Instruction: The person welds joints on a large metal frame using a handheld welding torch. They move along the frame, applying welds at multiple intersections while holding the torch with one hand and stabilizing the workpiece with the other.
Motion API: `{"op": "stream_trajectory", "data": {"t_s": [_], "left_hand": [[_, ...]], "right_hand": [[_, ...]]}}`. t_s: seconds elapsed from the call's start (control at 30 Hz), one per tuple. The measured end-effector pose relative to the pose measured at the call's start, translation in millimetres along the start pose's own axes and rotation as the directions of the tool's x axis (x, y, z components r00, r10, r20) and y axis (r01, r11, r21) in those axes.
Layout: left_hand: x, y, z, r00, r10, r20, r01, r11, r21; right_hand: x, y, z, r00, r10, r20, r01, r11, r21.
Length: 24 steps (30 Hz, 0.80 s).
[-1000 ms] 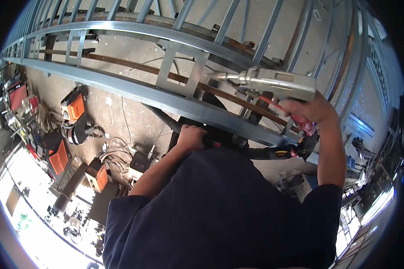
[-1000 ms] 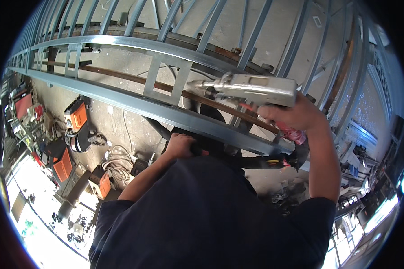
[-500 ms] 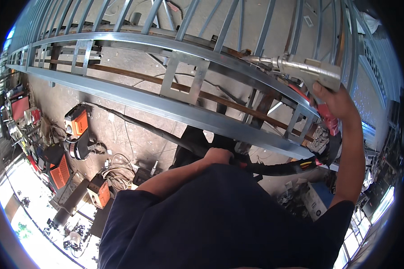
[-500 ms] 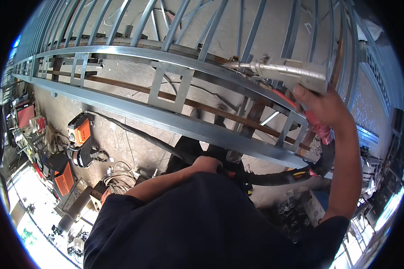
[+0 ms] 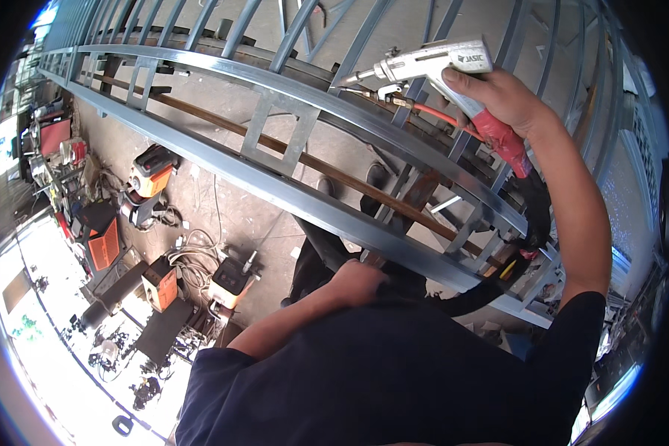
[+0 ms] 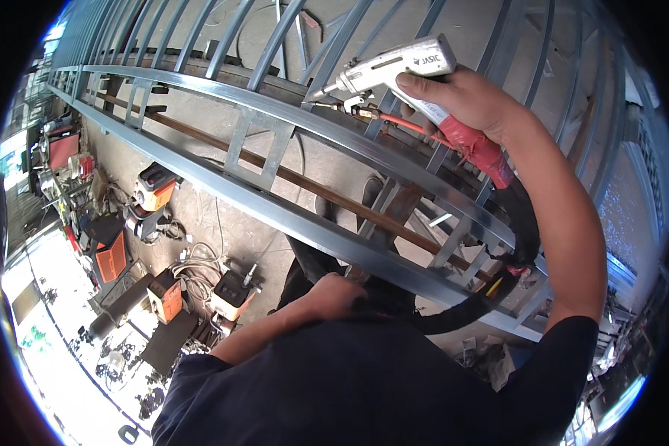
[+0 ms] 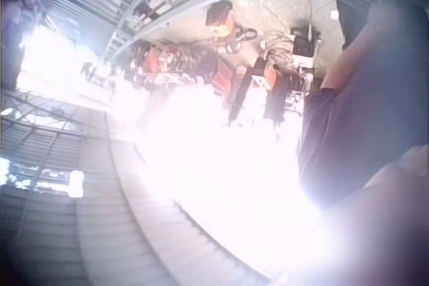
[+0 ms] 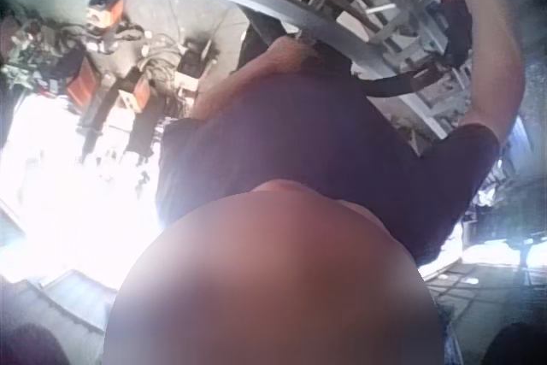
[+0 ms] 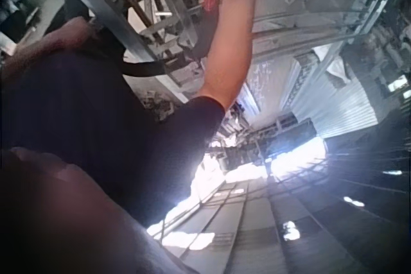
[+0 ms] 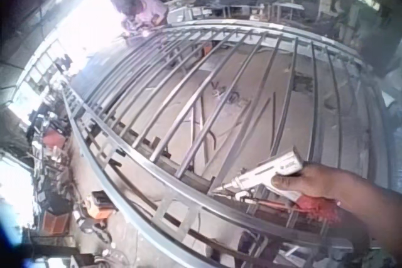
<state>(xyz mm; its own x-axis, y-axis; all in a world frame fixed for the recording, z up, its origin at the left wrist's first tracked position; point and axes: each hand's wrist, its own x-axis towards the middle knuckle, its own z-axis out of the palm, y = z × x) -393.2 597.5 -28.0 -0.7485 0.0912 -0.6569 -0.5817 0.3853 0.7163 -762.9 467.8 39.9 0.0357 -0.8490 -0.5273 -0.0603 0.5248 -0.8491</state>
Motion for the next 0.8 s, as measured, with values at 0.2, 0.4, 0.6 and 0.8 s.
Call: {"op": "stream_trajectory", "data": {"t_s": [0.2, 0.4, 0.6, 0.8], "left_hand": [[10, 3, 8, 0.997, -0.025, -0.078, 0.025, 1.0, -0.009], [23, 11, 5, 0.991, -0.011, -0.132, 0.007, 0.999, -0.032], [26, 18, 1, 0.981, 0.001, -0.196, -0.011, 0.999, -0.051], [31, 22, 3, 0.97, 0.012, -0.245, -0.025, 0.998, -0.05]], "right_hand": [[21, 10, -11, 0.993, 0.002, 0.119, -0.004, 1.0, 0.016], [29, 20, -16, 0.989, -0.016, 0.148, 0.011, 0.999, 0.037], [28, 13, -13, 0.988, -0.02, 0.154, 0.017, 1.0, 0.019], [36, 17, -20, 0.978, -0.018, 0.209, 0.023, 1.0, -0.021]]}}
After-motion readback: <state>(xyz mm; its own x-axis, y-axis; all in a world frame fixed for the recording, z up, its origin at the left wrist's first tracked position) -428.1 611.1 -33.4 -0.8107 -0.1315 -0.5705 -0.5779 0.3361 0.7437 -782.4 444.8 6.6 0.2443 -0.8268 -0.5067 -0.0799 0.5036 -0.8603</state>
